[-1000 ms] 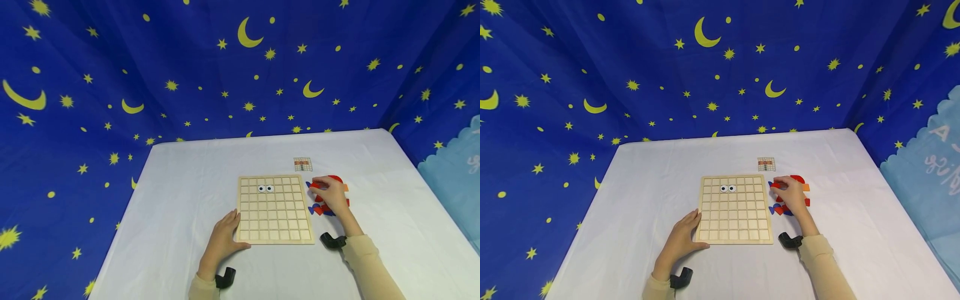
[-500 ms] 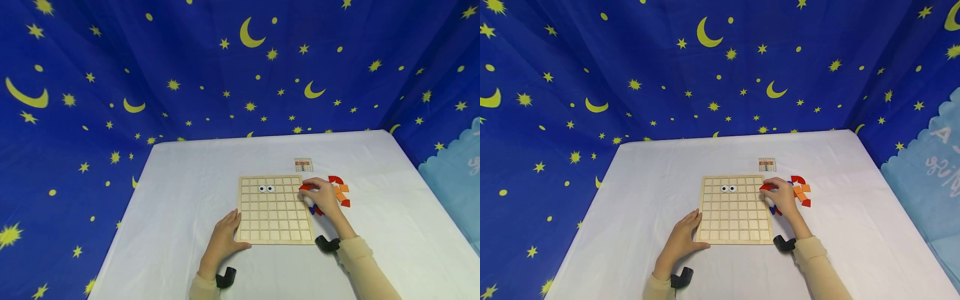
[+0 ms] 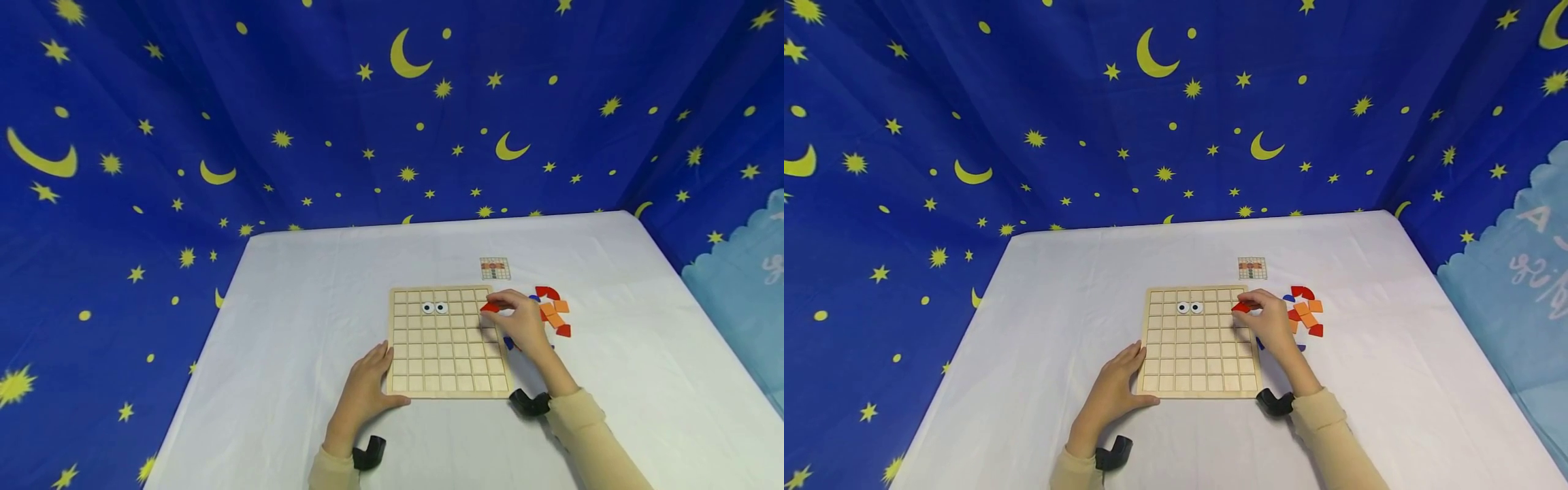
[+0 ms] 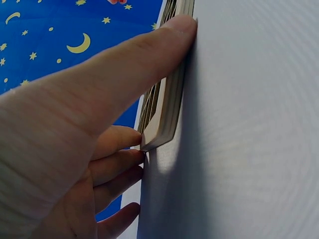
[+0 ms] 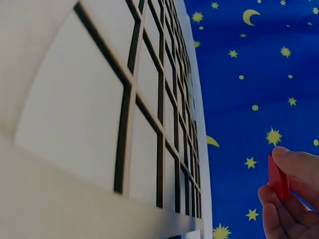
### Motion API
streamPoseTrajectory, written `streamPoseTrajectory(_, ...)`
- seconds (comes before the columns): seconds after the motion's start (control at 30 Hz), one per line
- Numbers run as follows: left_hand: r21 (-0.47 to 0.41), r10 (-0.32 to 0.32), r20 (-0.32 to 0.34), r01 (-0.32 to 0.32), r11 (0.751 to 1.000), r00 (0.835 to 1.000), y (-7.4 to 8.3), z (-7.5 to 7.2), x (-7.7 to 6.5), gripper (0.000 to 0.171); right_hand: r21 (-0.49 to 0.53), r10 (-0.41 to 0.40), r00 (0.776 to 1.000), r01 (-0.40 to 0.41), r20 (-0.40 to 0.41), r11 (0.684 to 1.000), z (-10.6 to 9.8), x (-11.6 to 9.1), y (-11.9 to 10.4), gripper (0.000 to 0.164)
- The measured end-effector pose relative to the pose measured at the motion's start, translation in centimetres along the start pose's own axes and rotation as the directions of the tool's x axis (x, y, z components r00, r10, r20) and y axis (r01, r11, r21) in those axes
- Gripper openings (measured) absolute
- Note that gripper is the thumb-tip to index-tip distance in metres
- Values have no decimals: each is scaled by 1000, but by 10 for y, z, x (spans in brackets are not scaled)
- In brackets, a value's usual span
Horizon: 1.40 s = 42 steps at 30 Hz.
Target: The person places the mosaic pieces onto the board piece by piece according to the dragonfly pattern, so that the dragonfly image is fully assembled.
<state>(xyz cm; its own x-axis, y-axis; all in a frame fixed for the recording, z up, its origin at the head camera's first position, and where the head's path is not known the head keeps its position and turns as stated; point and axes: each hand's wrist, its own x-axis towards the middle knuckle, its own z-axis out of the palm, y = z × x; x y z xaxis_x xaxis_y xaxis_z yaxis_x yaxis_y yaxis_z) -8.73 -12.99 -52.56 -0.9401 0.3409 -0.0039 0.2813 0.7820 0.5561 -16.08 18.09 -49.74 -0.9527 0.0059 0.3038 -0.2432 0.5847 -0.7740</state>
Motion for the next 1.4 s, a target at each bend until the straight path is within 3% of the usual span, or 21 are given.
streamPoseTrajectory(0.37, 8, -23, 0, 23, 1000, 1000, -2, 2, 2, 100, 78, -22, 991, 12, 132, 997, 22, 4, -3, 31)
streamPoseTrajectory(0.8, 21, -11, 2, 11, 1000, 1000, 1, 0, 2, 98, 98, -89, 974, 70, 209, 993, 53, -4, -11, 30)
streamPoseTrajectory(1.4, 1, -14, 3, 14, 1000, 1000, 1, -1, 1, 97, 110, -78, 960, 50, 268, 993, 67, -11, -10, 29)
